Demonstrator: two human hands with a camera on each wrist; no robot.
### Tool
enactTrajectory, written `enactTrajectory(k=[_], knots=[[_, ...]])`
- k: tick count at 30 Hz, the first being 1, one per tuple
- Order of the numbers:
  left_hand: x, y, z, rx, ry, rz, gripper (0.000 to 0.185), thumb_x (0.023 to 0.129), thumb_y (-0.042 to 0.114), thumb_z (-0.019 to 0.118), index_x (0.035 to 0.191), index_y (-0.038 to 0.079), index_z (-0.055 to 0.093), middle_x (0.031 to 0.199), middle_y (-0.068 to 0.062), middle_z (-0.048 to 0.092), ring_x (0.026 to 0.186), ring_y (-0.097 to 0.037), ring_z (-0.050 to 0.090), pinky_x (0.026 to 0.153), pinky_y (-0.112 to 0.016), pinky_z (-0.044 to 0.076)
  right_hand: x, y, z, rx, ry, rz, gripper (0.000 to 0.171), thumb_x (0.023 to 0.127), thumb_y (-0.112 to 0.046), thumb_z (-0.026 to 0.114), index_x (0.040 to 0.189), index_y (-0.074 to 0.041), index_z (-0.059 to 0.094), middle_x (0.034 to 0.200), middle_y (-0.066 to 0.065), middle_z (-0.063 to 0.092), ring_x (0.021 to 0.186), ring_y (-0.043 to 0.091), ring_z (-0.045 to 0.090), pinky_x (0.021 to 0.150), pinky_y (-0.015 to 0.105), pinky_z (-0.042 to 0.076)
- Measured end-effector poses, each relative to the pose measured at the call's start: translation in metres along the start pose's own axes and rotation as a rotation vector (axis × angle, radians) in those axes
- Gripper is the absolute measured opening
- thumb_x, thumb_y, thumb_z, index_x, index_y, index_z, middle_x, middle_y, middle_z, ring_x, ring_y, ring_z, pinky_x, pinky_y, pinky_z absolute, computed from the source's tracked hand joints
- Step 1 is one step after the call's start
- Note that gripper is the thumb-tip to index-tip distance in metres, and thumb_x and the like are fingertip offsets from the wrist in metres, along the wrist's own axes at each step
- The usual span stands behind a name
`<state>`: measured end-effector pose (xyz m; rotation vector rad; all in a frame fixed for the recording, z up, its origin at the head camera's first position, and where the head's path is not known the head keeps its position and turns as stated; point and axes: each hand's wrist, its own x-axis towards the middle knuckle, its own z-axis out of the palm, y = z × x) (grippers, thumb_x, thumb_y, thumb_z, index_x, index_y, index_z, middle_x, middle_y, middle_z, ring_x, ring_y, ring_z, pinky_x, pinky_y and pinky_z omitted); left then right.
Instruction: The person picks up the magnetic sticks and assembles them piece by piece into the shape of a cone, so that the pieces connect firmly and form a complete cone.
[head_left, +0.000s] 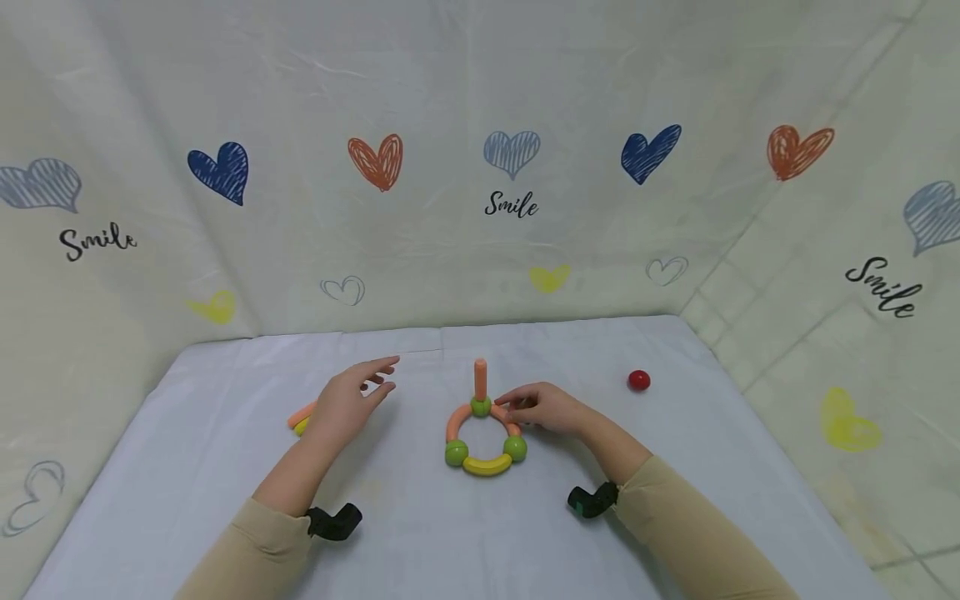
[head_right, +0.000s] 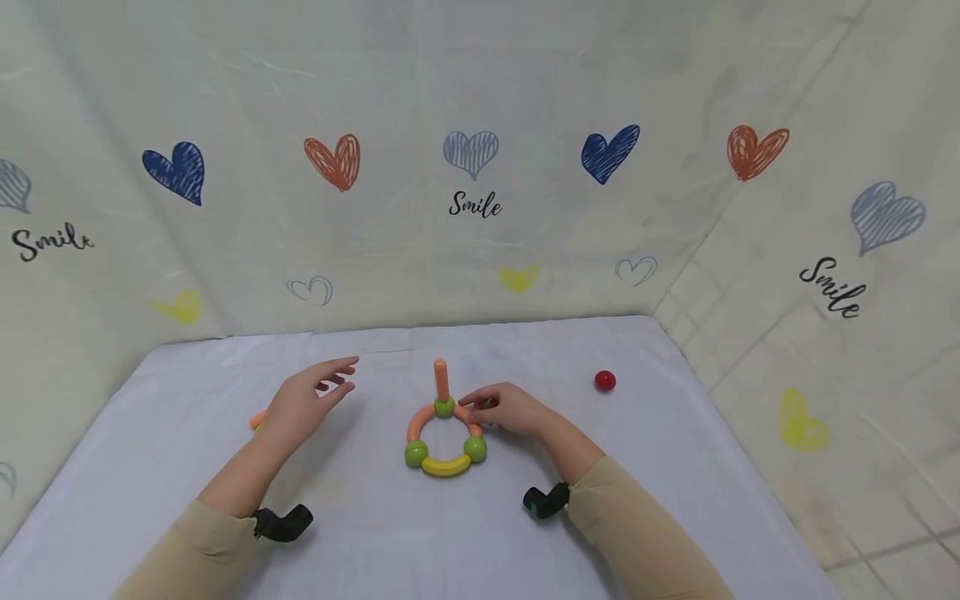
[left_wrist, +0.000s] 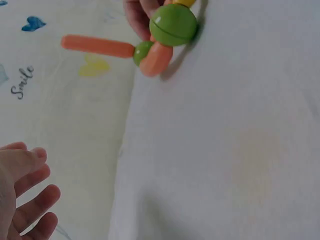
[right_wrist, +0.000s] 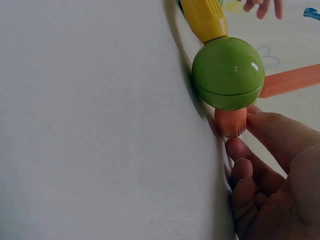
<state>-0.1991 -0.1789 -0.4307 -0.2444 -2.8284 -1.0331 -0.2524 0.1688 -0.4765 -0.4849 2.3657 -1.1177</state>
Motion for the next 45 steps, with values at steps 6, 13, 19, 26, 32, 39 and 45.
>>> enactTrajectory(k=[6, 13, 19, 26, 32, 39, 45], knots=[[-0.02, -0.034, -0.02, 0.099, -0.015, -0.051, 0.047, 0.095, 0.025, 0.068, 0.141, 0.027, 0.057, 0.123, 0.002, 0.067, 0.109, -0.024, 0.061, 0.084, -0.05, 0.049, -0.001, 0.002, 0.0, 0.007, 0.001, 0.0, 0.028, 0.092, -0.026, 0.071, 0.12, -0.025, 0.073, 0.094, 0.001, 0.062, 0.081, 0.018, 0.053, 0.068, 0.031, 0.044], [-0.038, -0.059, -0.035, 0.169, 0.006, -0.07, 0.045, 0.094, 0.027, 0.07, 0.138, 0.022, 0.061, 0.118, -0.001, 0.068, 0.103, -0.024, 0.062, 0.088, -0.048, 0.049, -0.002, 0.002, -0.001, 0.001, 0.005, -0.002, 0.028, 0.092, -0.026, 0.071, 0.12, -0.026, 0.073, 0.094, 0.0, 0.062, 0.081, 0.018, 0.053, 0.068, 0.031, 0.045], [-0.036, -0.064, -0.04, 0.241, -0.024, -0.051, 0.042, 0.095, 0.025, 0.069, 0.135, 0.018, 0.063, 0.119, -0.006, 0.069, 0.105, -0.028, 0.064, 0.088, -0.051, 0.048, -0.003, -0.002, -0.002, -0.001, 0.009, -0.004, 0.028, 0.092, -0.027, 0.072, 0.119, -0.025, 0.073, 0.092, 0.0, 0.062, 0.081, 0.019, 0.052, 0.068, 0.032, 0.044], [-0.029, -0.069, -0.038, 0.312, -0.063, -0.039, 0.036, 0.094, 0.018, 0.069, 0.129, 0.014, 0.067, 0.121, -0.012, 0.068, 0.11, -0.033, 0.063, 0.089, -0.052, 0.048, -0.004, -0.002, -0.002, -0.006, 0.008, -0.011, 0.027, 0.092, -0.026, 0.072, 0.119, -0.026, 0.073, 0.092, 0.001, 0.062, 0.082, 0.019, 0.052, 0.069, 0.031, 0.043], [-0.024, -0.074, -0.036, 0.377, -0.106, -0.031, 0.035, 0.093, 0.012, 0.068, 0.128, 0.012, 0.068, 0.121, -0.016, 0.067, 0.113, -0.038, 0.061, 0.09, -0.053, 0.048, -0.003, -0.002, -0.001, -0.005, 0.004, -0.009, 0.028, 0.092, -0.027, 0.071, 0.12, -0.026, 0.073, 0.093, 0.001, 0.062, 0.082, 0.018, 0.052, 0.069, 0.03, 0.044], [-0.023, -0.073, -0.036, 0.367, -0.159, -0.037, 0.041, 0.09, 0.013, 0.073, 0.13, 0.011, 0.066, 0.115, -0.011, 0.07, 0.11, -0.033, 0.063, 0.091, -0.051, 0.048, -0.002, -0.002, -0.001, 0.003, 0.005, -0.004, 0.028, 0.091, -0.028, 0.072, 0.12, -0.025, 0.073, 0.091, 0.001, 0.062, 0.079, 0.018, 0.053, 0.067, 0.03, 0.045], [-0.023, -0.076, -0.035, 0.354, -0.187, -0.005, 0.035, 0.088, 0.014, 0.075, 0.122, 0.012, 0.07, 0.092, 0.001, 0.064, 0.085, -0.019, 0.058, 0.079, -0.042, 0.047, -0.002, -0.001, -0.001, 0.01, 0.004, -0.013, 0.029, 0.091, -0.029, 0.073, 0.119, -0.025, 0.073, 0.091, 0.001, 0.062, 0.079, 0.018, 0.053, 0.068, 0.031, 0.044]])
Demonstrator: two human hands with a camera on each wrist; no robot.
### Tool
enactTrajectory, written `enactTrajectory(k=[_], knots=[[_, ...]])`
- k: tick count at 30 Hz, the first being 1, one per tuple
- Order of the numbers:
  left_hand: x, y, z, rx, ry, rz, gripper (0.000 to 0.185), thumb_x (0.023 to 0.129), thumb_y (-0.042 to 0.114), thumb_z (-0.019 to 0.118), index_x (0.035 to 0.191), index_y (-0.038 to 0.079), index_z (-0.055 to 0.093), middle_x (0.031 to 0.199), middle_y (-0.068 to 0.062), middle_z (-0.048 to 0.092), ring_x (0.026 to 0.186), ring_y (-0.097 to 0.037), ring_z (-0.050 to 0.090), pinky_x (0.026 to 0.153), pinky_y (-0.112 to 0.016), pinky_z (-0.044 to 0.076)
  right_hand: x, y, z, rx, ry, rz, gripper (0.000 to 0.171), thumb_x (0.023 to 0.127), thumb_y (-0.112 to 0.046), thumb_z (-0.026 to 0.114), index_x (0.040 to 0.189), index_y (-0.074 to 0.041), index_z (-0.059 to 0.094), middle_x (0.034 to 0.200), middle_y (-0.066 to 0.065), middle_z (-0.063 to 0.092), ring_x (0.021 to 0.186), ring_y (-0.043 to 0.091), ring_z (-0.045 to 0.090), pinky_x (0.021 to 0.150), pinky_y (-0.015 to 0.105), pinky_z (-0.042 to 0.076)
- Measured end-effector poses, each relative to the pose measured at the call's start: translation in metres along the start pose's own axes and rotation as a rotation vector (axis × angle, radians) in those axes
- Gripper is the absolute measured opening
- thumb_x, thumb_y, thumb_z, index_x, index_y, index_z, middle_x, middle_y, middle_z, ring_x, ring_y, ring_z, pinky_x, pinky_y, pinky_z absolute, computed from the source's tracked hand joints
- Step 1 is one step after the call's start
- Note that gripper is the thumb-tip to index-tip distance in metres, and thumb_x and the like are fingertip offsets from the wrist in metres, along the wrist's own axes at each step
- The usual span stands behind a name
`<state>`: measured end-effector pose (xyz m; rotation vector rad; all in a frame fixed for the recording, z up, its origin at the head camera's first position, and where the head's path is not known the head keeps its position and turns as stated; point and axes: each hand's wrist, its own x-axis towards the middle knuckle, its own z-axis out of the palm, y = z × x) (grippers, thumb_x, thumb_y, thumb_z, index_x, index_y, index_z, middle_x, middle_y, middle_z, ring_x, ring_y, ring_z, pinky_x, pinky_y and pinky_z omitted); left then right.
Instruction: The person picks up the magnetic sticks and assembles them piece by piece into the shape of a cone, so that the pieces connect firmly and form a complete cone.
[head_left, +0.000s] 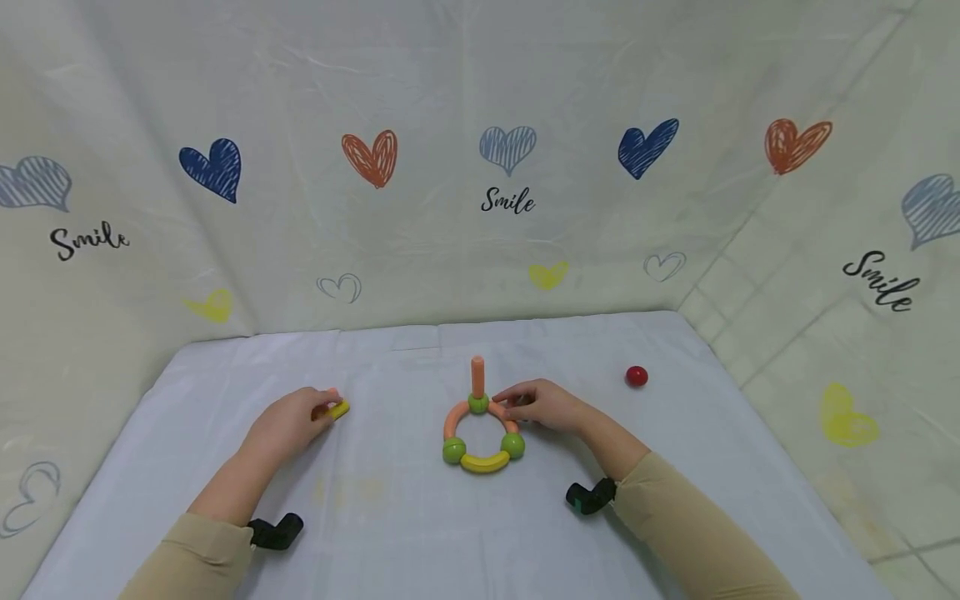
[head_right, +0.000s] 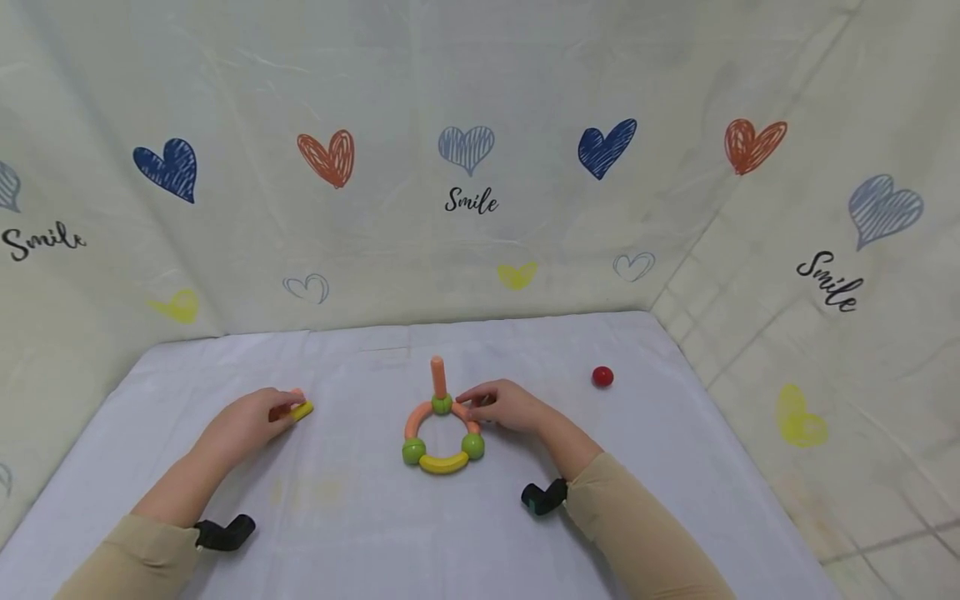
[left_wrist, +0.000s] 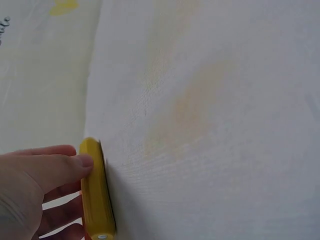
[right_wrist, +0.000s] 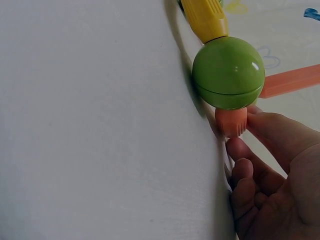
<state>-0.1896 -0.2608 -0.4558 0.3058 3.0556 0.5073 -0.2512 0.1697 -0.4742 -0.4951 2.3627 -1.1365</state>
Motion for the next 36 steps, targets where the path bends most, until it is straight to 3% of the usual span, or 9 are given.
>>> enactTrajectory(k=[3, 8, 12, 19, 29, 32, 36], knots=[[0.0, 0.0, 0.001, 0.003, -0.002, 0.011, 0.036, 0.087, 0.014, 0.076, 0.122, 0.01, 0.07, 0.099, -0.004, 0.066, 0.089, -0.023, 0.061, 0.081, -0.043, 0.048, 0.0, -0.001, 0.0, -0.002, 0.0, 0.001, 0.029, 0.091, -0.029, 0.073, 0.119, -0.025, 0.073, 0.091, 0.001, 0.061, 0.079, 0.018, 0.053, 0.068, 0.031, 0.044], [0.0, 0.0, 0.001, 0.01, -0.004, 0.015, 0.044, 0.086, 0.013, 0.076, 0.129, 0.01, 0.067, 0.13, -0.014, 0.064, 0.115, -0.036, 0.061, 0.091, -0.051, 0.048, 0.0, -0.001, 0.001, -0.009, -0.002, 0.006, 0.029, 0.091, -0.029, 0.073, 0.12, -0.025, 0.073, 0.091, 0.001, 0.062, 0.08, 0.018, 0.053, 0.068, 0.031, 0.045], [0.002, 0.002, 0.001, 0.027, -0.008, 0.028, 0.041, 0.088, 0.013, 0.075, 0.128, 0.013, 0.068, 0.136, -0.012, 0.06, 0.111, -0.033, 0.062, 0.089, -0.049, 0.048, 0.001, 0.001, 0.001, -0.008, -0.002, 0.014, 0.028, 0.092, -0.028, 0.072, 0.12, -0.026, 0.073, 0.09, 0.001, 0.062, 0.079, 0.018, 0.054, 0.068, 0.031, 0.045], [0.003, 0.01, 0.0, 0.0, -0.04, 0.006, 0.039, 0.09, 0.014, 0.073, 0.128, 0.016, 0.067, 0.133, -0.012, 0.062, 0.103, -0.029, 0.064, 0.085, -0.049, 0.05, -0.001, 0.0, 0.0, -0.009, 0.002, 0.001, 0.029, 0.092, -0.026, 0.071, 0.121, -0.023, 0.072, 0.091, 0.002, 0.061, 0.08, 0.018, 0.052, 0.068, 0.031, 0.044], [0.008, 0.032, 0.005, -0.077, -0.017, -0.001, 0.039, 0.094, 0.014, 0.068, 0.133, 0.018, 0.065, 0.117, -0.005, 0.068, 0.1, -0.024, 0.063, 0.082, -0.046, 0.05, 0.0, 0.001, -0.001, -0.033, -0.002, 0.005, 0.03, 0.092, -0.028, 0.07, 0.122, -0.024, 0.072, 0.093, 0.001, 0.062, 0.082, 0.018, 0.053, 0.07, 0.03, 0.044], [0.007, 0.041, 0.007, -0.105, 0.006, -0.016, 0.04, 0.094, 0.017, 0.068, 0.134, 0.024, 0.064, 0.117, 0.001, 0.068, 0.1, -0.02, 0.063, 0.074, -0.044, 0.048, 0.001, 0.001, -0.001, -0.032, -0.004, 0.004, 0.03, 0.093, -0.028, 0.07, 0.122, -0.024, 0.072, 0.093, 0.001, 0.062, 0.083, 0.018, 0.053, 0.07, 0.03, 0.044], [0.006, 0.054, 0.011, -0.146, 0.058, 0.005, 0.042, 0.095, 0.02, 0.068, 0.136, 0.027, 0.062, 0.119, 0.005, 0.067, 0.101, -0.016, 0.063, 0.074, -0.039, 0.048, 0.001, 0.001, 0.0, -0.025, -0.005, -0.001, 0.03, 0.093, -0.027, 0.07, 0.122, -0.024, 0.072, 0.093, 0.001, 0.062, 0.082, 0.018, 0.053, 0.07, 0.03, 0.044]])
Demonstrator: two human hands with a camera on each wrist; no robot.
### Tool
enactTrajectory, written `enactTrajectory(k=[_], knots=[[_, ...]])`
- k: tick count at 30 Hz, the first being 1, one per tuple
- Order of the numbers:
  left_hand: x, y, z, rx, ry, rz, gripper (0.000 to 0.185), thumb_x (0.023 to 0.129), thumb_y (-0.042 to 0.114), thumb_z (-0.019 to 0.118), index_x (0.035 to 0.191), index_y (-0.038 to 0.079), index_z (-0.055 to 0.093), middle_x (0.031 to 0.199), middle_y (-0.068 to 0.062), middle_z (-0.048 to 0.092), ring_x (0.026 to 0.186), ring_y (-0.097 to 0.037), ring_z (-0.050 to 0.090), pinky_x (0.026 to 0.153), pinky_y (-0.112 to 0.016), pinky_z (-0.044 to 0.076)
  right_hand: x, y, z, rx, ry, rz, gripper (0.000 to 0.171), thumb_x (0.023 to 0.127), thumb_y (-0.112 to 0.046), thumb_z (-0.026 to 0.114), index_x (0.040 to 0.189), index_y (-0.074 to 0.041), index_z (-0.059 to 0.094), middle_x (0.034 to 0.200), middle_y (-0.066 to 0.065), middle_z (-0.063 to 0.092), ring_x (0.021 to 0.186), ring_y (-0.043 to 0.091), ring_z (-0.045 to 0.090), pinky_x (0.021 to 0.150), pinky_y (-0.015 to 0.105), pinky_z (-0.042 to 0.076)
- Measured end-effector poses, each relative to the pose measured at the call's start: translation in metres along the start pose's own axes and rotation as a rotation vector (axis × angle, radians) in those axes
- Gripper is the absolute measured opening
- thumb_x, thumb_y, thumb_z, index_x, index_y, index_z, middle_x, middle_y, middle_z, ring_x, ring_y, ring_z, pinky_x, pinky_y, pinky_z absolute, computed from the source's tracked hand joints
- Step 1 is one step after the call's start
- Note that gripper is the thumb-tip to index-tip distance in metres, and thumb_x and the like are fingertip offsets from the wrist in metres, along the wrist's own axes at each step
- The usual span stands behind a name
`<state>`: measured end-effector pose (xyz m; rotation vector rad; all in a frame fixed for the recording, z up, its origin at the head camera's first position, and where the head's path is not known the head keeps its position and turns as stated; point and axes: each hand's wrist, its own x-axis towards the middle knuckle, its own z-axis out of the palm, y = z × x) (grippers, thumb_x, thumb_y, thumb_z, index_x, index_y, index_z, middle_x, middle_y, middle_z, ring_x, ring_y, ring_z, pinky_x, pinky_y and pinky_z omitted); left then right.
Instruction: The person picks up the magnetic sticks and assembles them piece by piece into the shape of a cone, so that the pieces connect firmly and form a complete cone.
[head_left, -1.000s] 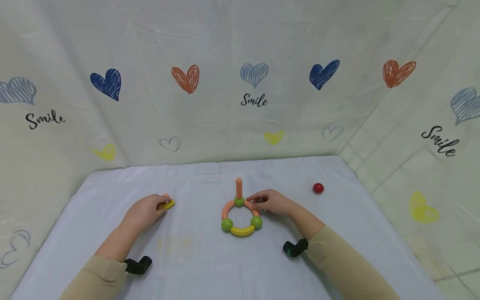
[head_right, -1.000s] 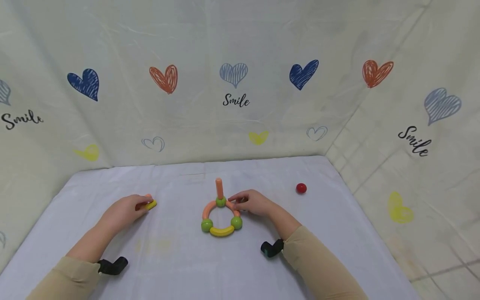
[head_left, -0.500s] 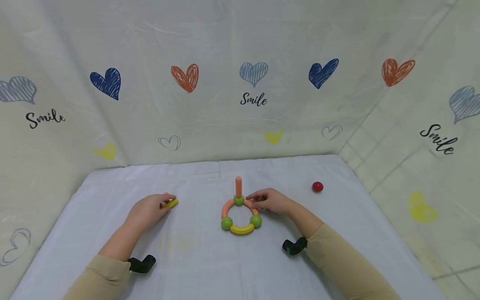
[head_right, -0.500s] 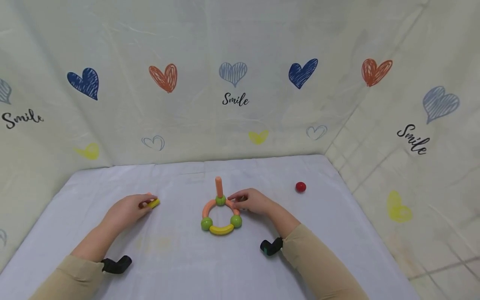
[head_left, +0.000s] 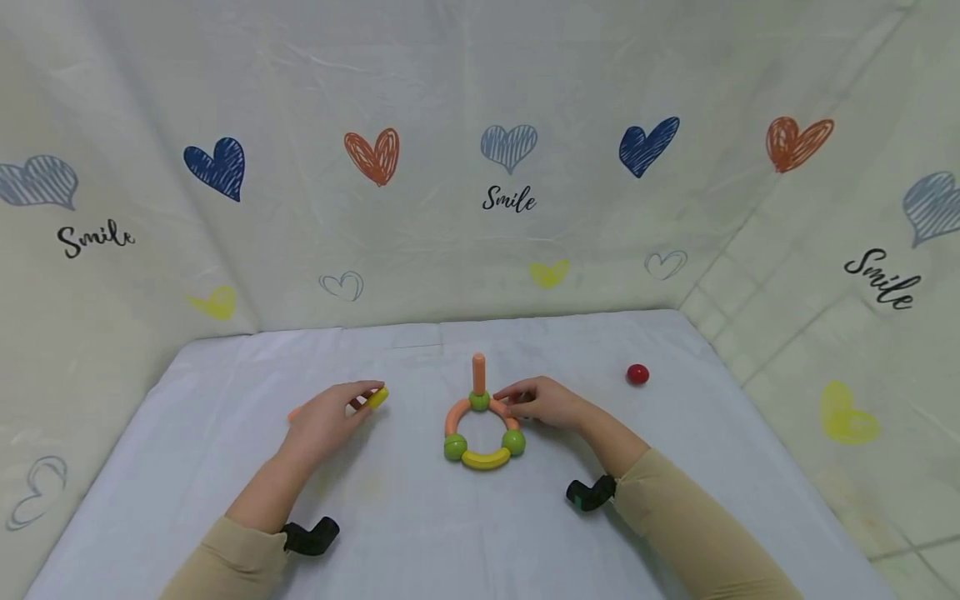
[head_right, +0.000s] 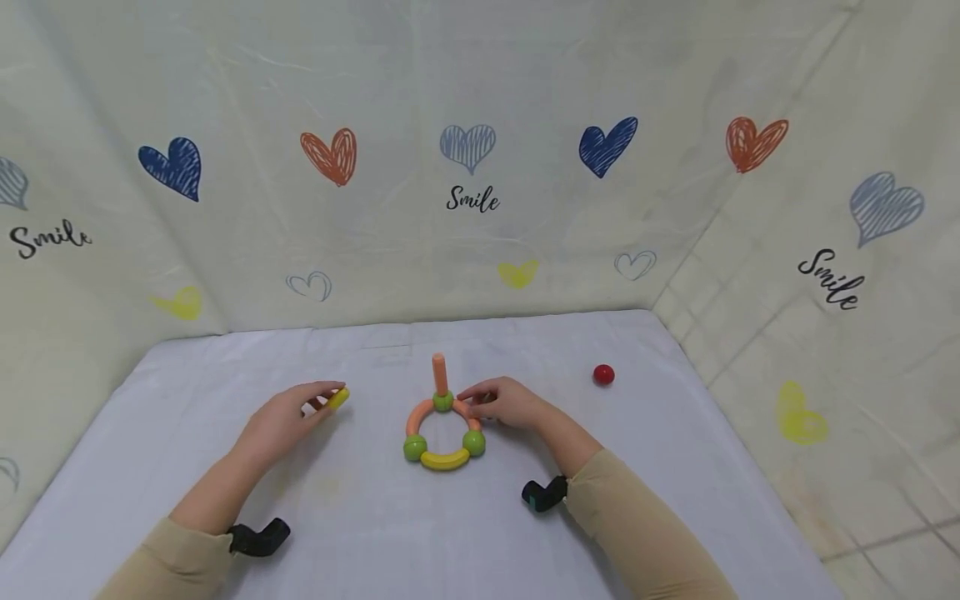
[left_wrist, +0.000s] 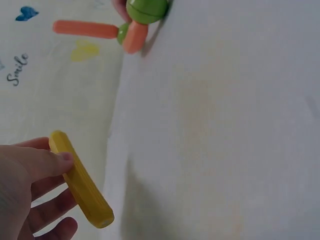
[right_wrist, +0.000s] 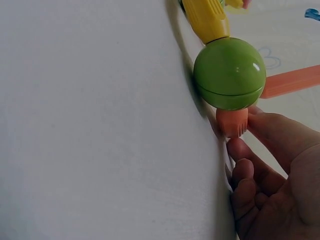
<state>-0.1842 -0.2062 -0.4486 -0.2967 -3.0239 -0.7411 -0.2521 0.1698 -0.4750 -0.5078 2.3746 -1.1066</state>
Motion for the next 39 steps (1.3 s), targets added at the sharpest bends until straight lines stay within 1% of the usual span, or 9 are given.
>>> enactTrajectory(k=[3, 8, 12, 18, 24, 31, 35, 39], knots=[[-0.001, 0.011, 0.004, -0.062, 0.028, 0.024, 0.045, 0.095, 0.02, 0.068, 0.138, 0.027, 0.059, 0.121, 0.004, 0.066, 0.101, -0.017, 0.063, 0.079, -0.036, 0.051, 0.0, 0.0, 0.0, -0.001, 0.003, 0.001, 0.029, 0.092, -0.027, 0.071, 0.122, -0.024, 0.072, 0.092, 0.001, 0.062, 0.082, 0.018, 0.053, 0.07, 0.031, 0.044], [-0.004, 0.033, 0.006, -0.181, 0.055, 0.012, 0.047, 0.094, 0.019, 0.069, 0.139, 0.03, 0.058, 0.125, 0.005, 0.063, 0.101, -0.016, 0.061, 0.081, -0.037, 0.052, 0.001, 0.0, 0.0, -0.009, 0.005, 0.001, 0.029, 0.093, -0.027, 0.071, 0.121, -0.025, 0.072, 0.092, 0.0, 0.062, 0.083, 0.018, 0.053, 0.07, 0.03, 0.045], [-0.003, 0.049, 0.01, -0.236, 0.08, 0.02, 0.046, 0.094, 0.019, 0.069, 0.138, 0.03, 0.059, 0.123, 0.006, 0.064, 0.103, -0.014, 0.061, 0.082, -0.035, 0.052, 0.001, 0.0, 0.001, -0.001, 0.002, -0.013, 0.029, 0.093, -0.025, 0.07, 0.122, -0.023, 0.072, 0.091, 0.001, 0.062, 0.082, 0.018, 0.053, 0.071, 0.031, 0.044], [0.003, 0.068, 0.018, -0.351, 0.121, 0.018, 0.045, 0.093, 0.022, 0.071, 0.136, 0.031, 0.061, 0.119, 0.007, 0.067, 0.102, -0.013, 0.063, 0.081, -0.034, 0.052, -0.001, 0.001, 0.001, 0.012, 0.004, -0.024, 0.029, 0.093, -0.023, 0.07, 0.122, -0.02, 0.072, 0.09, 0.001, 0.062, 0.081, 0.017, 0.053, 0.071, 0.031, 0.045], [0.005, 0.083, 0.025, -0.453, 0.138, 0.038, 0.044, 0.091, 0.021, 0.074, 0.132, 0.032, 0.063, 0.115, 0.008, 0.068, 0.099, -0.011, 0.065, 0.081, -0.033, 0.053, 0.001, 0.004, 0.002, 0.007, 0.0, -0.016, 0.03, 0.092, -0.027, 0.071, 0.122, -0.022, 0.072, 0.091, 0.0, 0.063, 0.082, 0.017, 0.054, 0.072, 0.03, 0.045], [0.0, 0.094, 0.032, -0.496, 0.128, 0.062, 0.042, 0.09, 0.023, 0.075, 0.13, 0.033, 0.065, 0.111, 0.014, 0.068, 0.097, -0.007, 0.064, 0.079, -0.03, 0.053, 0.003, 0.005, 0.003, 0.006, -0.006, -0.012, 0.03, 0.092, -0.028, 0.071, 0.122, -0.023, 0.072, 0.092, 0.0, 0.062, 0.082, 0.017, 0.053, 0.07, 0.029, 0.045], [-0.003, 0.096, 0.037, -0.508, 0.108, 0.06, 0.042, 0.089, 0.023, 0.076, 0.128, 0.033, 0.065, 0.109, 0.014, 0.068, 0.096, -0.007, 0.064, 0.079, -0.03, 0.054, 0.003, 0.005, 0.002, 0.002, -0.003, -0.009, 0.03, 0.093, -0.027, 0.07, 0.122, -0.022, 0.072, 0.092, 0.0, 0.062, 0.083, 0.017, 0.052, 0.07, 0.03, 0.044], [-0.004, 0.097, 0.043, -0.488, 0.082, 0.047, 0.041, 0.089, 0.024, 0.076, 0.128, 0.031, 0.065, 0.108, 0.011, 0.068, 0.09, -0.008, 0.063, 0.078, -0.03, 0.054, 0.002, 0.004, 0.002, 0.004, 0.003, -0.006, 0.03, 0.092, -0.027, 0.071, 0.122, -0.023, 0.072, 0.091, 0.001, 0.061, 0.082, 0.018, 0.052, 0.07, 0.03, 0.043]])
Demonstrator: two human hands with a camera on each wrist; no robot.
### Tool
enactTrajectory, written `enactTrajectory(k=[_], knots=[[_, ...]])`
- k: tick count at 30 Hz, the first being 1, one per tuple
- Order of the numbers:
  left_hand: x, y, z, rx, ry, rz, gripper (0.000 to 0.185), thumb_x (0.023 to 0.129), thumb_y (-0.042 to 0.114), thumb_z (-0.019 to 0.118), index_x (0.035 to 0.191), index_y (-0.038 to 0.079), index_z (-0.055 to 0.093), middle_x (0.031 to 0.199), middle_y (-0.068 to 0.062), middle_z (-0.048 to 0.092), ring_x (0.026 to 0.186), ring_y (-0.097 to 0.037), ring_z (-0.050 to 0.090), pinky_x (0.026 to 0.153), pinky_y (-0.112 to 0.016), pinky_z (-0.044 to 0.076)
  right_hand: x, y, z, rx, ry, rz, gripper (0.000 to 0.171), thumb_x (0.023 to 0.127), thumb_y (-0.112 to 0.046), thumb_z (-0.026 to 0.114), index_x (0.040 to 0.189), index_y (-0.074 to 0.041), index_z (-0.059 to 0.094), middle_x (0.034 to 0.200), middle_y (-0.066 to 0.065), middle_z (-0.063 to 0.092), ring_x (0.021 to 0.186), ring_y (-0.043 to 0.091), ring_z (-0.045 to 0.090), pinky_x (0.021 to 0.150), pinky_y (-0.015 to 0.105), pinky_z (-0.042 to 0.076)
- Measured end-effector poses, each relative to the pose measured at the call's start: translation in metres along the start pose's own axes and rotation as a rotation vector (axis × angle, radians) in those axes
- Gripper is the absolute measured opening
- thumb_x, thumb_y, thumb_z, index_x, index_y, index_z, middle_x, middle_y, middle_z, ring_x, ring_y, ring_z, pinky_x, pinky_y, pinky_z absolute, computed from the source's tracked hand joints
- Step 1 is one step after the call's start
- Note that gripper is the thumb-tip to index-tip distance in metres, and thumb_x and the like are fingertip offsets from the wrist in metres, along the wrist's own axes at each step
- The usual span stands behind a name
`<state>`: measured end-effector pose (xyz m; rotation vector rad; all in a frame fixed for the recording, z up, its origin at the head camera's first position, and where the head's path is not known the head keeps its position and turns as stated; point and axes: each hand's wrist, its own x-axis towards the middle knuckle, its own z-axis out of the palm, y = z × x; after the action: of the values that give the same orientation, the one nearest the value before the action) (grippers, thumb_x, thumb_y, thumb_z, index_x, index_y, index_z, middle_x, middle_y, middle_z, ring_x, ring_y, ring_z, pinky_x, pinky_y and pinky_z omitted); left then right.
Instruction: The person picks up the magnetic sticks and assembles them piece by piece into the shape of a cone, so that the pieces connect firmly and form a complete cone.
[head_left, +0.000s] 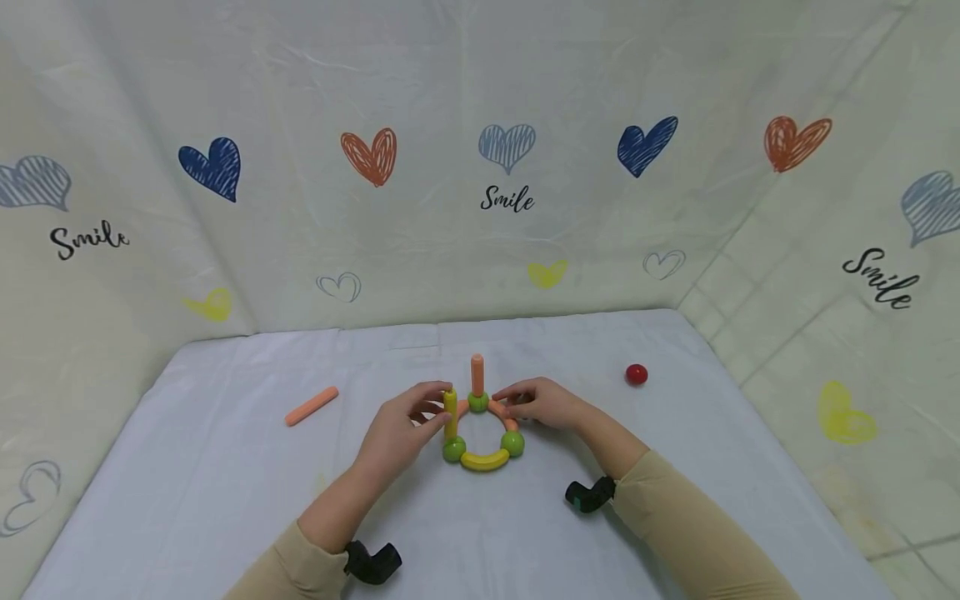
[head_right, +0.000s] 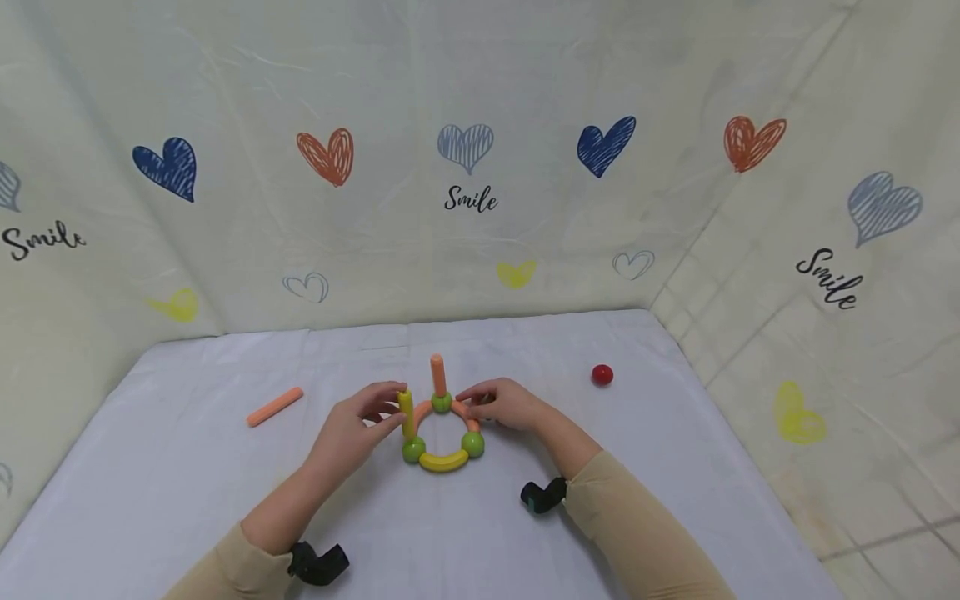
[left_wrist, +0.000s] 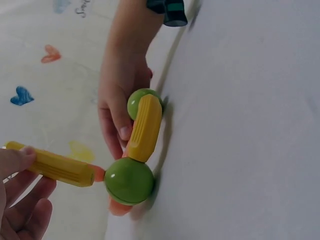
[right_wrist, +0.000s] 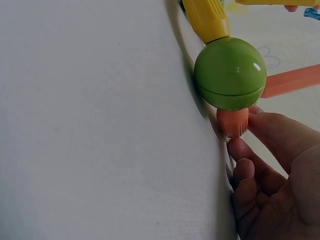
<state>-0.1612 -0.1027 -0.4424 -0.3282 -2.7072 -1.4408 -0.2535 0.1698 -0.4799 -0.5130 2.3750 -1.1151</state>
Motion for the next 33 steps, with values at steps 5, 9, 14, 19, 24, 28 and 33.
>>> enactTrajectory(k=[5, 9, 14, 19, 24, 28, 33], knots=[[-0.002, -0.001, 0.006, 0.028, -0.015, 0.018, 0.04, 0.09, 0.025, 0.075, 0.128, 0.028, 0.064, 0.107, 0.012, 0.067, 0.089, -0.008, 0.062, 0.076, -0.03, 0.053, -0.001, -0.001, 0.0, 0.013, 0.003, -0.006, 0.029, 0.092, -0.026, 0.071, 0.122, -0.022, 0.072, 0.091, 0.001, 0.061, 0.081, 0.018, 0.051, 0.069, 0.031, 0.043], [-0.005, -0.001, 0.007, 0.041, -0.015, 0.042, 0.041, 0.09, 0.028, 0.075, 0.129, 0.032, 0.063, 0.108, 0.015, 0.065, 0.09, -0.005, 0.062, 0.076, -0.029, 0.053, -0.001, -0.001, 0.0, 0.025, 0.005, -0.011, 0.03, 0.092, -0.025, 0.071, 0.122, -0.021, 0.072, 0.091, 0.001, 0.061, 0.081, 0.018, 0.051, 0.069, 0.032, 0.042], [-0.004, -0.001, 0.008, 0.051, -0.014, 0.071, 0.043, 0.09, 0.026, 0.075, 0.131, 0.03, 0.062, 0.11, 0.013, 0.065, 0.092, -0.005, 0.062, 0.077, -0.028, 0.053, 0.0, -0.001, 0.0, 0.025, 0.006, -0.004, 0.03, 0.092, -0.027, 0.072, 0.122, -0.021, 0.072, 0.09, 0.001, 0.061, 0.08, 0.018, 0.051, 0.068, 0.032, 0.042], [-0.002, -0.002, 0.007, 0.024, 0.004, 0.079, 0.047, 0.089, 0.024, 0.077, 0.133, 0.027, 0.061, 0.111, 0.012, 0.064, 0.091, -0.005, 0.063, 0.078, -0.027, 0.054, -0.001, -0.002, 0.0, 0.021, 0.004, 0.006, 0.03, 0.092, -0.027, 0.072, 0.121, -0.022, 0.072, 0.09, 0.001, 0.061, 0.08, 0.018, 0.051, 0.069, 0.032, 0.042], [-0.002, -0.003, 0.004, -0.001, 0.038, 0.057, 0.045, 0.088, 0.023, 0.078, 0.13, 0.026, 0.063, 0.109, 0.012, 0.065, 0.092, -0.004, 0.062, 0.079, -0.029, 0.054, -0.001, -0.002, 0.0, 0.023, 0.003, 0.007, 0.03, 0.092, -0.026, 0.071, 0.121, -0.022, 0.072, 0.089, 0.002, 0.06, 0.08, 0.018, 0.051, 0.068, 0.031, 0.042], [-0.005, -0.005, 0.003, 0.015, 0.042, 0.019, 0.04, 0.089, 0.024, 0.077, 0.127, 0.021, 0.065, 0.106, 0.008, 0.066, 0.092, -0.005, 0.062, 0.079, -0.029, 0.053, -0.001, -0.003, 0.001, 0.019, 0.004, 0.006, 0.03, 0.092, -0.026, 0.071, 0.122, -0.022, 0.072, 0.089, 0.002, 0.06, 0.08, 0.018, 0.052, 0.069, 0.031, 0.042], [-0.013, -0.011, 0.002, 0.044, 0.028, -0.042, 0.036, 0.089, 0.024, 0.077, 0.123, 0.019, 0.068, 0.103, 0.008, 0.067, 0.091, -0.007, 0.062, 0.079, -0.03, 0.053, -0.003, -0.004, 0.0, 0.005, 0.009, -0.004, 0.03, 0.093, -0.027, 0.071, 0.122, -0.022, 0.072, 0.092, 0.001, 0.061, 0.082, 0.018, 0.052, 0.071, 0.032, 0.043]])
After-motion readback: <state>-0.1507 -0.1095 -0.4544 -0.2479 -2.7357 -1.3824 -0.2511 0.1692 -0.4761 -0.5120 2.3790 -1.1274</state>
